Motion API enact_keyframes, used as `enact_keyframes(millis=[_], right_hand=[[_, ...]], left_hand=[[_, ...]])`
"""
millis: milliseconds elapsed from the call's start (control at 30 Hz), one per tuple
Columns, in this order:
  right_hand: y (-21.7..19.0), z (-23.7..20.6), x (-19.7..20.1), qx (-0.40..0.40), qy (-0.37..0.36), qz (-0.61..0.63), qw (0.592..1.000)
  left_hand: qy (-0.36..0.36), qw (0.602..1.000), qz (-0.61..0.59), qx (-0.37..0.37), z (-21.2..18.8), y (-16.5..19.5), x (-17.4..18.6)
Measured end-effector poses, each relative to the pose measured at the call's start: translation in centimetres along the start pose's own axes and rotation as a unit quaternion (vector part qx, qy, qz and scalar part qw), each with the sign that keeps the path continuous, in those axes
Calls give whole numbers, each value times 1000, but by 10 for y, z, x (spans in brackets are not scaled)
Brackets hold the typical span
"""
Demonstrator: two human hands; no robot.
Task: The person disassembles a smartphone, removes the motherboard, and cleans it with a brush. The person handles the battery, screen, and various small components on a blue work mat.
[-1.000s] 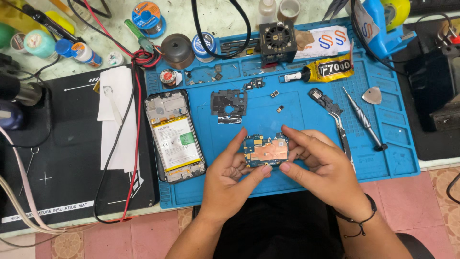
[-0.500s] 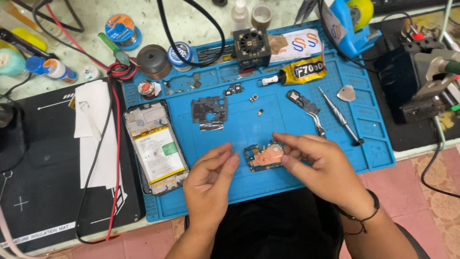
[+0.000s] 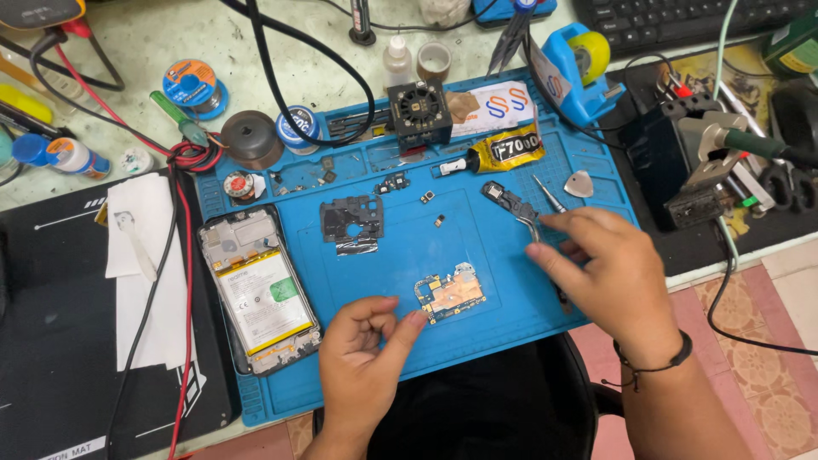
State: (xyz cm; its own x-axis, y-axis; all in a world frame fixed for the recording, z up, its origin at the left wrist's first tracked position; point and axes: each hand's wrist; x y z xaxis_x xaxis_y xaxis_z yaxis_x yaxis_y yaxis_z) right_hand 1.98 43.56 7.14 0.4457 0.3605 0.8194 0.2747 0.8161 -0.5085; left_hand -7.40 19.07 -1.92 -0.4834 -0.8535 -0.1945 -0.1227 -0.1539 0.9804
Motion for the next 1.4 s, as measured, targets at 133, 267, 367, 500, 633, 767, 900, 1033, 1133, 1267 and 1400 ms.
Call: enact_keyframes(millis=[133, 267, 367, 500, 633, 767, 900, 1033, 1133, 1267, 1400], right_hand=[[0, -2, -7, -12, -31, -19, 999], [7, -1, -4, -14, 7, 26, 1000], [17, 4, 7, -3, 68, 27, 997], [36, 23, 14, -3, 96, -17, 995], [45, 32, 6, -42, 65, -33, 996], [36, 10, 15, -39, 91, 19, 995], [28, -39, 60, 27, -11, 112, 993], [55, -90, 121, 137, -327, 212, 911], [98, -116, 157, 141, -469, 302, 818], [158, -135, 185, -255, -432, 78, 862], [204, -123, 191, -416, -30, -117, 901]], left_hand=[[-20, 999, -20, -20, 0, 3, -1], [-26, 999, -16, -22, 1, 1, 0], [-33, 998, -19, -49, 2, -5, 3], [-23, 996, -24, -77, 2, -15, 5], [-7, 998, -17, -66, 2, -21, 7], [-11, 997, -7, -80, 2, -27, 10], [-3, 995, -21, -95, 1, -38, 12], [8, 995, 8, -102, 1, -51, 18], [-34, 993, -19, -112, 7, -61, 26], [-55, 986, 17, -154, 15, -73, 35], [-5, 986, 102, -131, 21, -80, 39]])
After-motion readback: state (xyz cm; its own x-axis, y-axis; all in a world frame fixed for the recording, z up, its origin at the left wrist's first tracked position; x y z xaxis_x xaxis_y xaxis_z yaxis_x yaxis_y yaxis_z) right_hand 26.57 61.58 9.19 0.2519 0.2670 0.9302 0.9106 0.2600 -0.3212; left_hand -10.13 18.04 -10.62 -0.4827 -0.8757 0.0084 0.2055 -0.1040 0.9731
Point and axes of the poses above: each hand's wrist, its own z-axis towards the middle knuckle, its own x-axis out of the back of the hand, y = z × x, and after that the axes turned 2 degrees about -y, right-handed
